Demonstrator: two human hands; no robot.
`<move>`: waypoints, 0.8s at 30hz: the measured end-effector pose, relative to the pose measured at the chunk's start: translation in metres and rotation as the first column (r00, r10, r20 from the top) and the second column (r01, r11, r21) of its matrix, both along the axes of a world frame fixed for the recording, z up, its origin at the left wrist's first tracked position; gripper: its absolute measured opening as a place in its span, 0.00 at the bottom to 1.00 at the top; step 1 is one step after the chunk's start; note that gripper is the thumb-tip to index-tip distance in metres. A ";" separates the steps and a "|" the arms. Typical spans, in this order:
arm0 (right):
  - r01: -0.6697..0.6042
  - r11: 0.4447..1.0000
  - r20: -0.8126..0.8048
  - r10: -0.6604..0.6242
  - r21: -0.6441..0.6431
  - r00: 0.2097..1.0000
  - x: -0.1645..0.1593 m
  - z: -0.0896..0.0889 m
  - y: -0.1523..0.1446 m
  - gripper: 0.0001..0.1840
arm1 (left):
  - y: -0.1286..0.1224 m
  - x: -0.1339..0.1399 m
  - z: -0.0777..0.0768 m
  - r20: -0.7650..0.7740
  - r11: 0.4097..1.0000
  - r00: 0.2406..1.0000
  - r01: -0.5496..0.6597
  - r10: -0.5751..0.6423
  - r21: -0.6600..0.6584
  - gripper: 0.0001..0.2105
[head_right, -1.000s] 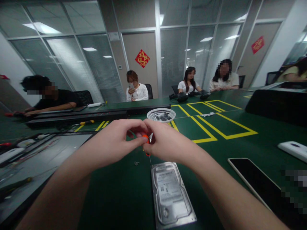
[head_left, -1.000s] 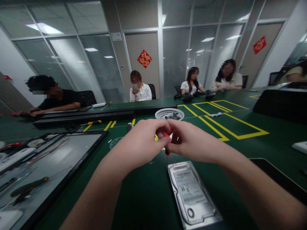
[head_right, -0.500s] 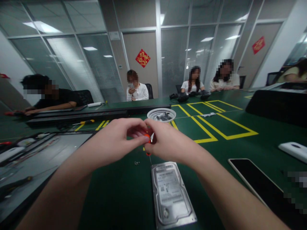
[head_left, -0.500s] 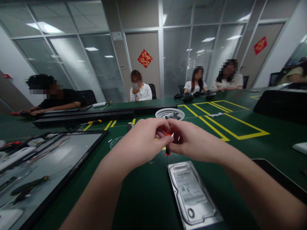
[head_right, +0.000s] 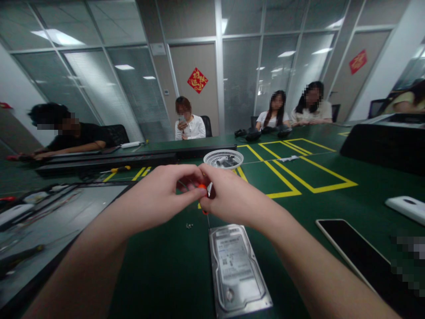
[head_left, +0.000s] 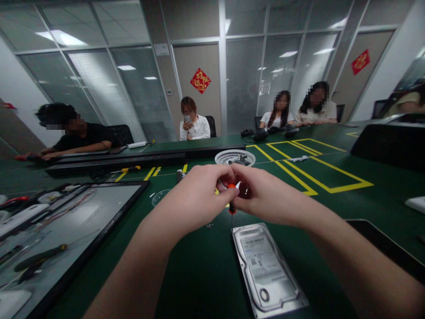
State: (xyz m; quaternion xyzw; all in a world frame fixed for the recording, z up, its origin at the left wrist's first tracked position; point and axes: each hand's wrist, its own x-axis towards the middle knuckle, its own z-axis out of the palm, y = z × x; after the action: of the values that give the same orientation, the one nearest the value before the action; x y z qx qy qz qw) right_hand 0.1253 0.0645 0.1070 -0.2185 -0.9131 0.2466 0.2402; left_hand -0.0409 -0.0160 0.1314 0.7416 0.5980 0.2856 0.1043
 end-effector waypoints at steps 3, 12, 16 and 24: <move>0.021 1.000 -0.001 -0.021 0.020 1.000 -0.001 -0.001 0.000 0.14 | 0.001 0.001 -0.002 -0.014 0.999 0.999 -0.044 0.043 -0.013 0.07; -0.007 1.000 0.006 0.007 0.000 1.000 0.001 -0.003 0.001 0.16 | 0.001 -0.003 -0.001 -0.002 1.000 1.000 0.018 -0.018 0.007 0.05; 0.002 1.000 -0.002 -0.002 0.003 1.000 0.000 -0.004 0.001 0.15 | 0.001 -0.001 -0.002 0.012 1.000 1.000 -0.028 0.028 0.010 0.05; 0.014 1.000 0.015 -0.014 0.000 1.000 0.001 -0.002 0.001 0.13 | 0.001 -0.002 -0.002 0.015 1.000 1.000 0.007 -0.007 -0.007 0.06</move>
State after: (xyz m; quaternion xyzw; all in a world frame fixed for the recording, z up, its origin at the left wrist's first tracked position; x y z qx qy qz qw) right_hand 0.1267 0.0654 0.1051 -0.2265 -0.9133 0.2434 0.2351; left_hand -0.0433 -0.0148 0.1299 0.7412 0.5956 0.2886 0.1123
